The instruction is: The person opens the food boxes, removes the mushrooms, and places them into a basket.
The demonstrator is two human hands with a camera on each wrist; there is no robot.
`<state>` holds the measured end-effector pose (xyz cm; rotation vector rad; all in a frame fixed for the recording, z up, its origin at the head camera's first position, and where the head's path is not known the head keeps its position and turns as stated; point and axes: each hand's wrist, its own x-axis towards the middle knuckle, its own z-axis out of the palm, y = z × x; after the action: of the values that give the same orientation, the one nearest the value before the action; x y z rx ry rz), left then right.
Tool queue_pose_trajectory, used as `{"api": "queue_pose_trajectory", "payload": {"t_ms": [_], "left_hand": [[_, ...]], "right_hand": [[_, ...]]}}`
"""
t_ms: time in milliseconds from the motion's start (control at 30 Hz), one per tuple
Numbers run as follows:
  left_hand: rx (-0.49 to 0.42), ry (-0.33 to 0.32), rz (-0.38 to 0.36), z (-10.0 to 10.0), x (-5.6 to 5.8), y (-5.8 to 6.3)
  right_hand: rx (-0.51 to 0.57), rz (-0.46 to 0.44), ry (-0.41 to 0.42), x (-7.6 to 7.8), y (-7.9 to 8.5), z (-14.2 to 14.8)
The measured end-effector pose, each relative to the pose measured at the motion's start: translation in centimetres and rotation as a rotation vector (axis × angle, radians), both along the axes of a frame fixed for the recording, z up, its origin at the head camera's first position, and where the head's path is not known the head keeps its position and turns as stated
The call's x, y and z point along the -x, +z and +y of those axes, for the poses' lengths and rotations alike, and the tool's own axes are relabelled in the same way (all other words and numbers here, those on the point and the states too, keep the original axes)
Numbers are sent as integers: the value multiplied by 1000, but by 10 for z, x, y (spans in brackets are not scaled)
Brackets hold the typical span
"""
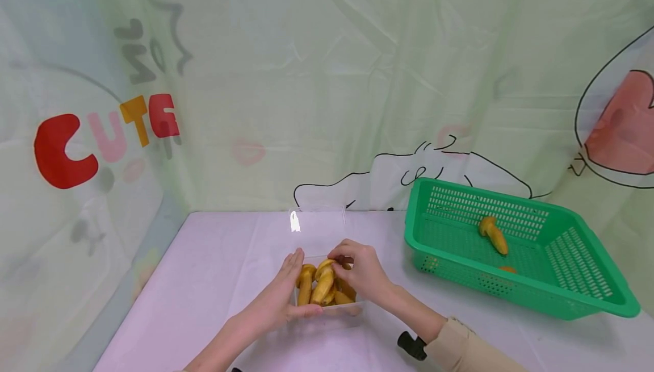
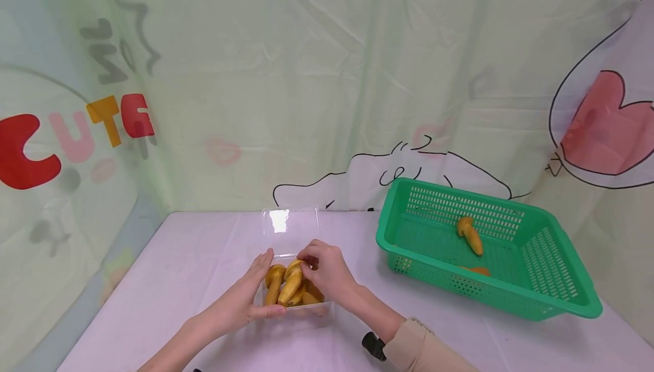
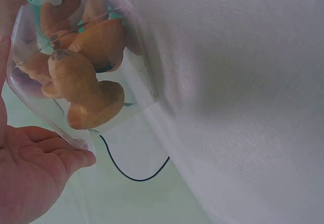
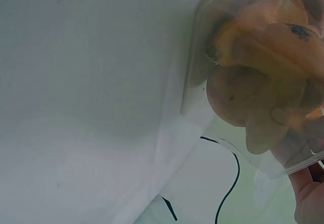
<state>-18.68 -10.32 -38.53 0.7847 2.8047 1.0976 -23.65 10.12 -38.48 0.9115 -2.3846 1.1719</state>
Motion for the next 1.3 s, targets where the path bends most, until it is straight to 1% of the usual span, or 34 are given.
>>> {"api": "queue_pose_trajectory", "payload": {"t_ms": [167,400,533,667,800,933,1100,1200,1300], "left_hand": [[0,2,0,0,0,0],[-3,2,10,-1,0,-1],[-4,3,6,-1,0,-1],[8,7,0,-1,0,-1],[11,6,-1,0,-1,1],[1,0,3,0,-2,2],[-6,-6,6,1,-2,2],[-7,-8,5,1,-2,1],[-6,-7,6,1,-1,1]], "right_hand": [[31,13,-4,-1,3,2],[118,21,-2,1,8,7],[150,26,-26,2,13,13],[158,38,-56,4,21,22],[169,77,-83,5,31,36],[177,154,-143,7,40,54],[229,222,-247,12,48,84],[258,233,-322,17,51,106],[254,230,-411,18,54,128]]}}
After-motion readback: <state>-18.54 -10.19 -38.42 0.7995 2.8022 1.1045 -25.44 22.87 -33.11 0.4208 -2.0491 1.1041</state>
